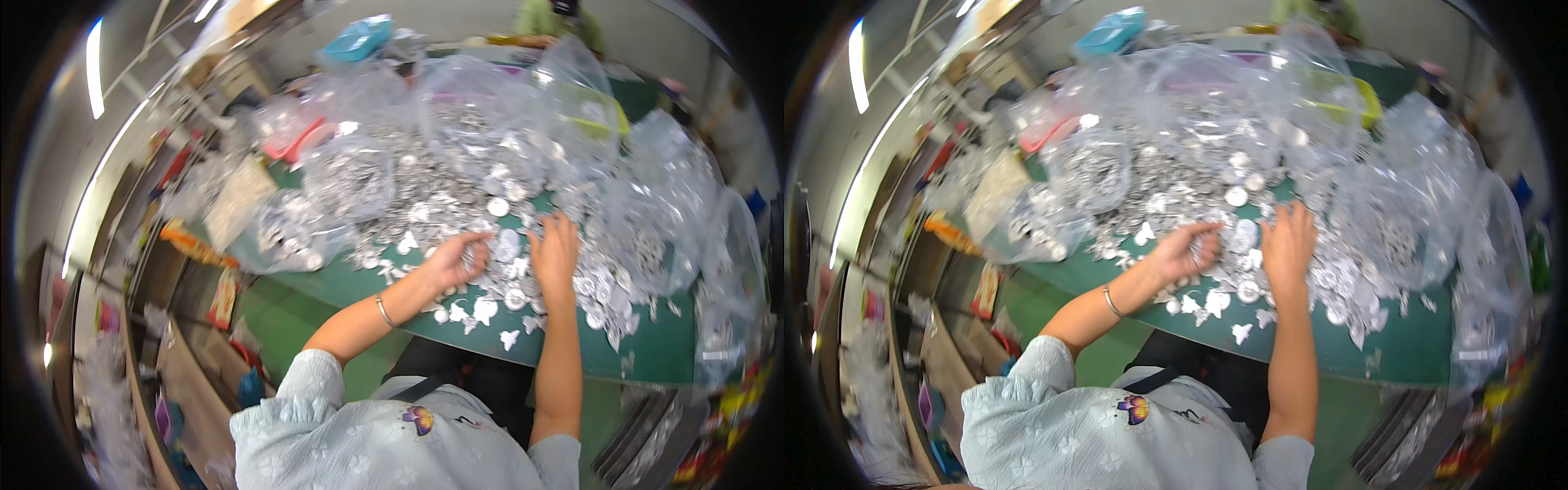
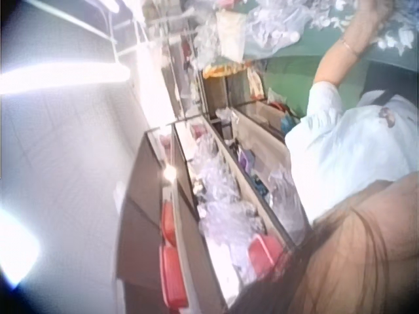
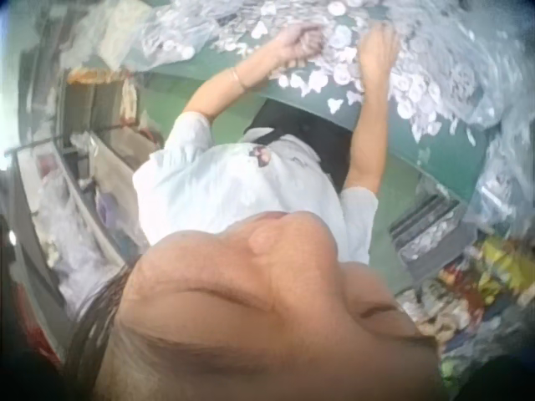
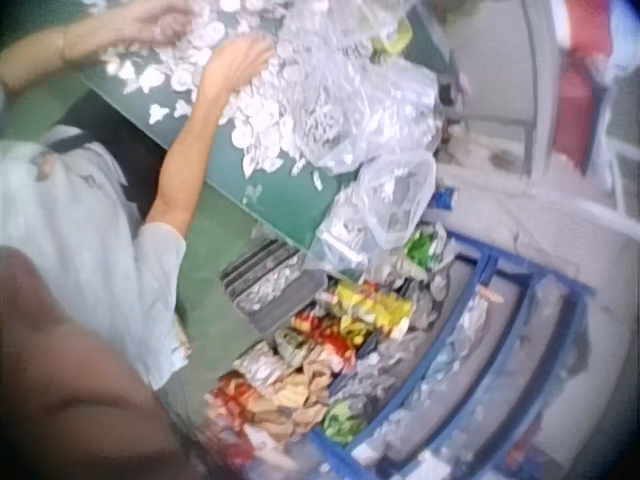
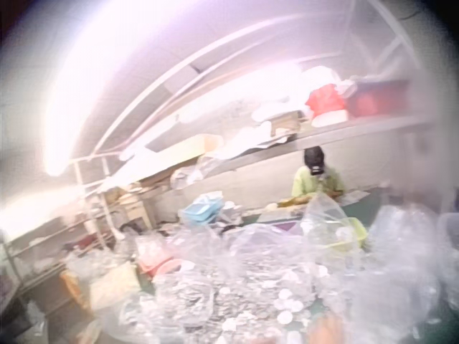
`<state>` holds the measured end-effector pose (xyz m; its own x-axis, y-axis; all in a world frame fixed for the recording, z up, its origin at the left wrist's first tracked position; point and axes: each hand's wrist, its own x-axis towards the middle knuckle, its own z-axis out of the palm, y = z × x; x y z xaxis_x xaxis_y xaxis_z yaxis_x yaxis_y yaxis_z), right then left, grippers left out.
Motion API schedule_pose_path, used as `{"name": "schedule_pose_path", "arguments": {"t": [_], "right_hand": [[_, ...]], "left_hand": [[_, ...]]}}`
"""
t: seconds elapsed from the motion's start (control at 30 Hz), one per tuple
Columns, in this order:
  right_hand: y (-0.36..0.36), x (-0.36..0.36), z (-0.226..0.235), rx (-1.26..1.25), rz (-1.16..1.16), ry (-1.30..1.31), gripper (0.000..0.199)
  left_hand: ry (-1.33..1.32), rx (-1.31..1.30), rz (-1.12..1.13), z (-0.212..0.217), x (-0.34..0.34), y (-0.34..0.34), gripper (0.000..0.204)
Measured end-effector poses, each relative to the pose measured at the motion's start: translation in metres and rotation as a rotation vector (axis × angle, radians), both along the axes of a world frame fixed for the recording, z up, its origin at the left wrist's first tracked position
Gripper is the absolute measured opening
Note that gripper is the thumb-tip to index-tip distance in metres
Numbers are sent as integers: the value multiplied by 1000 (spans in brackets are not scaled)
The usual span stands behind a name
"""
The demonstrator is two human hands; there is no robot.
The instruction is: The person sorts through a pile of silver-colored decorative charms on a green table, picks them up individually or in small handfuls, and places them into clear plastic bags.
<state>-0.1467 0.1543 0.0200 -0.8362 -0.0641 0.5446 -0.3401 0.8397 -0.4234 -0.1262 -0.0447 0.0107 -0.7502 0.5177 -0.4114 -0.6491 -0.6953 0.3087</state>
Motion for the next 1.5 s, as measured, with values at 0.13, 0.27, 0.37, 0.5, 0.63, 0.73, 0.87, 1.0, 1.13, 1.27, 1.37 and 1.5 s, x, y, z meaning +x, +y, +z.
{"name": "schedule_pose_path", "arguments": {"t": [0.13, 0.27, 0.37, 0.5, 0.63, 0.73, 0.87, 1.0, 1.13, 1.27, 1.37, 1.5], "right_hand": [[-2, 8, 10, -95, 202, -118, 27], [-6, 16, 24, -147, 294, -68, 24], [-10, 21, 21, -177, 360, -68, 25], [-7, 20, 20, -120, 390, -190, 26], [-8, 16, 18, -118, 393, -244, 26], [-13, 13, 7, -84, 451, -276, 25], [-23, 8, -4, -153, 580, -296, 29], [-51, -13, -7, -68, 621, -58, 35], [-89, -78, -4, 39, 500, 32, 41], [-106, -153, -17, 231, 253, 163, 46], [-121, -164, -26, 343, 131, 178, 50], [-123, -146, -24, 288, 270, 117, 55]], "left_hand": [[-84, -339, 75, 38, 32, 0, 14], [729, -1329, 1011, 86, 1, -69, 15], [1015, -2858, 705, 101, -13, -120, 22], [856, -2640, 342, 52, -21, -143, 21], [1276, -2463, 730, 54, -4, -90, 17], [1344, -2090, 635, 37, 8, -54, 18], [1177, -1981, 366, 14, -12, -45, 28], [1133, -2177, 636, 3, -87, -84, 40], [835, -2430, 550, -6, -132, -97, 46], [793, -2489, 459, -3, -138, -85, 54], [810, -2451, 479, -11, -139, -93, 57], [905, -2524, 436, -13, -129, -96, 61]]}}
